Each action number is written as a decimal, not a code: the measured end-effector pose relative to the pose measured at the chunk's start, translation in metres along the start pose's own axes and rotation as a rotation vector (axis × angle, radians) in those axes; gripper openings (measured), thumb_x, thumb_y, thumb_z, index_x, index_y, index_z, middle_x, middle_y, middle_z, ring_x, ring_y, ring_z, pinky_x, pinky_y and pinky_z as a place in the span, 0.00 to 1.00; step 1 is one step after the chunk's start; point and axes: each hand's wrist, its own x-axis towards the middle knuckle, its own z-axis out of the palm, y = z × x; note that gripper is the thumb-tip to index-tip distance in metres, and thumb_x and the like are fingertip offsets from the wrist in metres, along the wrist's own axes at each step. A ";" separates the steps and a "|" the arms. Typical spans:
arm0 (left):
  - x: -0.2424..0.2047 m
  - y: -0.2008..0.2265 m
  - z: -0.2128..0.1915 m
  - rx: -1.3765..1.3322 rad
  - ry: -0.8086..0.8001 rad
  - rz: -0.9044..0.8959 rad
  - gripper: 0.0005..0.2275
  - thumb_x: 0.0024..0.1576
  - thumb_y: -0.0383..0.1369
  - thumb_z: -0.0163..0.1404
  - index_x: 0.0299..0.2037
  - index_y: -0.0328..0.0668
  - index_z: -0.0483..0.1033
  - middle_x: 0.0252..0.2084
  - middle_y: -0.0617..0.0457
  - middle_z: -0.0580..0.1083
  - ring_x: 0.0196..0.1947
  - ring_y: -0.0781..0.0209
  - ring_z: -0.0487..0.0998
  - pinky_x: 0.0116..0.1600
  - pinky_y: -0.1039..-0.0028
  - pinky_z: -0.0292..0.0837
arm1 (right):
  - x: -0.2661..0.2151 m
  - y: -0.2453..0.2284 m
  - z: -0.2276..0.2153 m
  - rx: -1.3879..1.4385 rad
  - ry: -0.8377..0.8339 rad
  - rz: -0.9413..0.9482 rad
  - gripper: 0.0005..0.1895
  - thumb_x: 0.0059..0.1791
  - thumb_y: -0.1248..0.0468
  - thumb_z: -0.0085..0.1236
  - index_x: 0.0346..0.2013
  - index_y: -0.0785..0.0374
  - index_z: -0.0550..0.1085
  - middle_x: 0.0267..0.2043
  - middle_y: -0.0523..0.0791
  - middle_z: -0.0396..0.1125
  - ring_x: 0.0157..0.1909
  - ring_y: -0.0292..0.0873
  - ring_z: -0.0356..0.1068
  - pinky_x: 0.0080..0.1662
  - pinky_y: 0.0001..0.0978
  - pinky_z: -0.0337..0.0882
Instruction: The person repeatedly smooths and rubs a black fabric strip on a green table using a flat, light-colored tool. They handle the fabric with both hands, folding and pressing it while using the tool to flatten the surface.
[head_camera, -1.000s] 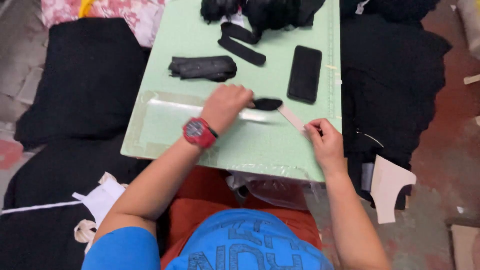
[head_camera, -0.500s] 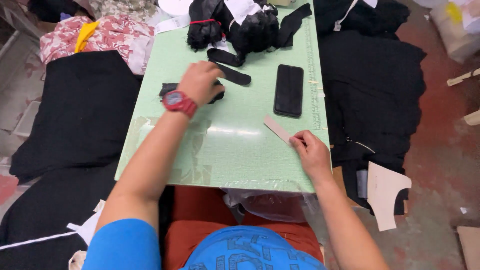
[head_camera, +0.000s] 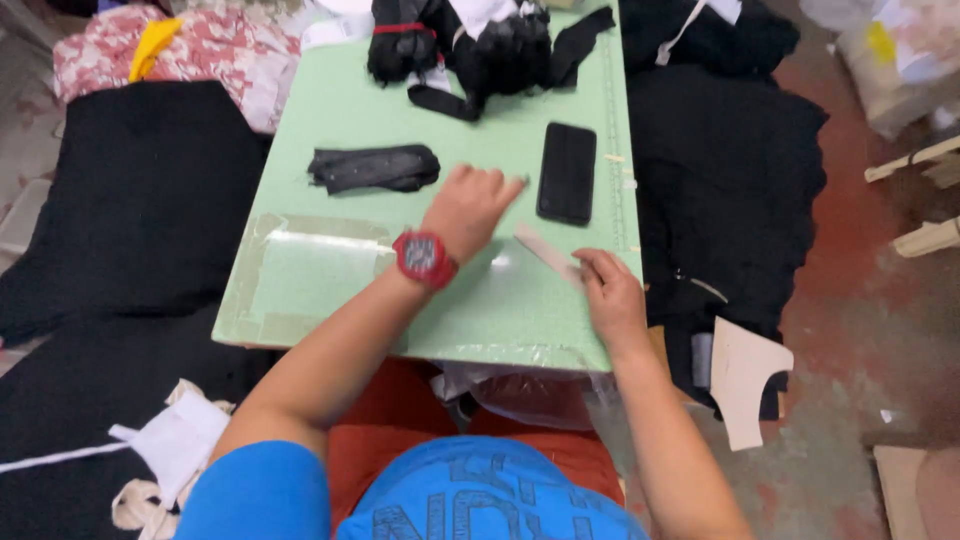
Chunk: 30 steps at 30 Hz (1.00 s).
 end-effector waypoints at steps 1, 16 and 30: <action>-0.021 0.026 -0.013 -0.009 -0.014 -0.006 0.09 0.56 0.27 0.46 0.45 0.50 0.72 0.30 0.56 0.63 0.28 0.55 0.67 0.43 0.63 0.67 | -0.002 0.012 0.002 0.001 -0.013 0.012 0.10 0.57 0.56 0.49 0.52 0.45 0.76 0.47 0.47 0.74 0.52 0.55 0.73 0.55 0.51 0.73; -0.088 0.107 -0.112 -0.368 -0.252 -0.231 0.04 0.63 0.34 0.50 0.36 0.49 0.72 0.31 0.56 0.65 0.32 0.55 0.73 0.40 0.66 0.68 | -0.045 -0.033 0.016 -0.216 -0.096 -0.740 0.04 0.51 0.59 0.63 0.38 0.54 0.77 0.38 0.42 0.64 0.39 0.50 0.67 0.43 0.44 0.71; -0.144 0.064 -0.135 -0.326 -0.338 -0.542 0.11 0.63 0.44 0.57 0.34 0.50 0.75 0.31 0.58 0.66 0.33 0.57 0.72 0.42 0.69 0.67 | -0.069 -0.037 0.012 0.146 -0.038 -0.371 0.04 0.52 0.61 0.69 0.35 0.56 0.82 0.35 0.44 0.65 0.38 0.47 0.66 0.46 0.39 0.72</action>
